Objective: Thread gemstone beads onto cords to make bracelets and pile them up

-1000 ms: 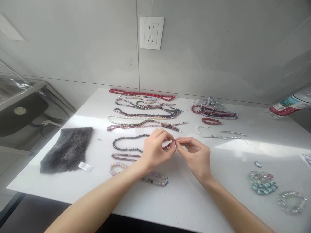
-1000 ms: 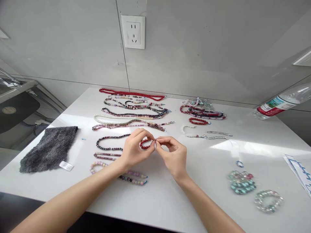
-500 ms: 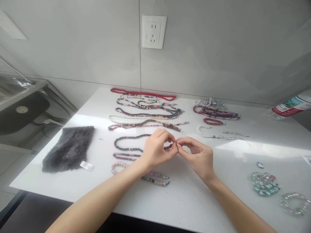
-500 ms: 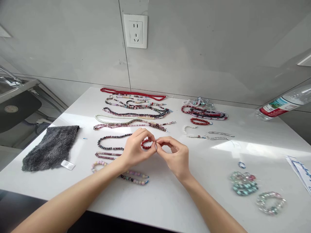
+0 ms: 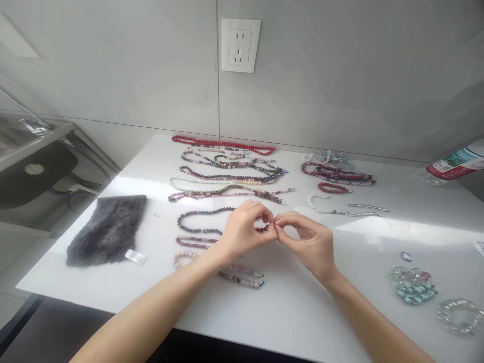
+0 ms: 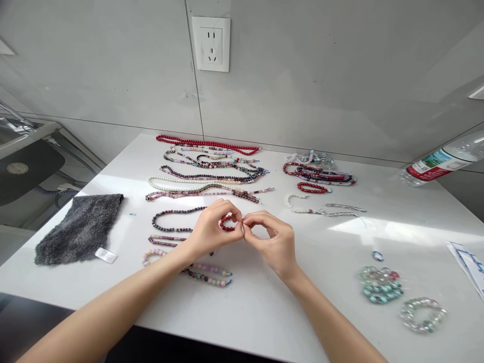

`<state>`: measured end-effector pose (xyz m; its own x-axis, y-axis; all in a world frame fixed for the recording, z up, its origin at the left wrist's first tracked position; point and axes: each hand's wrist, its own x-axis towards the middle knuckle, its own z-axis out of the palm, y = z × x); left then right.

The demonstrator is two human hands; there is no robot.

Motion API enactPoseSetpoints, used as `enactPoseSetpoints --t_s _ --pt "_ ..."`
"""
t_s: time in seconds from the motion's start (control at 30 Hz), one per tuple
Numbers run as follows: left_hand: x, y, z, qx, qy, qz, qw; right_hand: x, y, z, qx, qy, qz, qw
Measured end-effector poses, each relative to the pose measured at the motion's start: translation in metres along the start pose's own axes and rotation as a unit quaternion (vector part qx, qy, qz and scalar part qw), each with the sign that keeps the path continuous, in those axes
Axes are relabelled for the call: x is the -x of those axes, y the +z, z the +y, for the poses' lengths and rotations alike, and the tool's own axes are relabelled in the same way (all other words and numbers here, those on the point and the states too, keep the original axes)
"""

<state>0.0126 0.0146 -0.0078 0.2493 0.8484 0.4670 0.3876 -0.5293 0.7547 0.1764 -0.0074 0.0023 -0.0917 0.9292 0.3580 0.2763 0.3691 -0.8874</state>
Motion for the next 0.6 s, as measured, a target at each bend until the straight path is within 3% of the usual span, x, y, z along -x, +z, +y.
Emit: enactPoseSetpoints --t_s 0.6 --pt "0.0002 -0.0006 -0.0022 0.030 -0.039 -0.002 0.999 0.0006 0.0009 -0.0003 0.013 -0.008 -0.013 1.000"
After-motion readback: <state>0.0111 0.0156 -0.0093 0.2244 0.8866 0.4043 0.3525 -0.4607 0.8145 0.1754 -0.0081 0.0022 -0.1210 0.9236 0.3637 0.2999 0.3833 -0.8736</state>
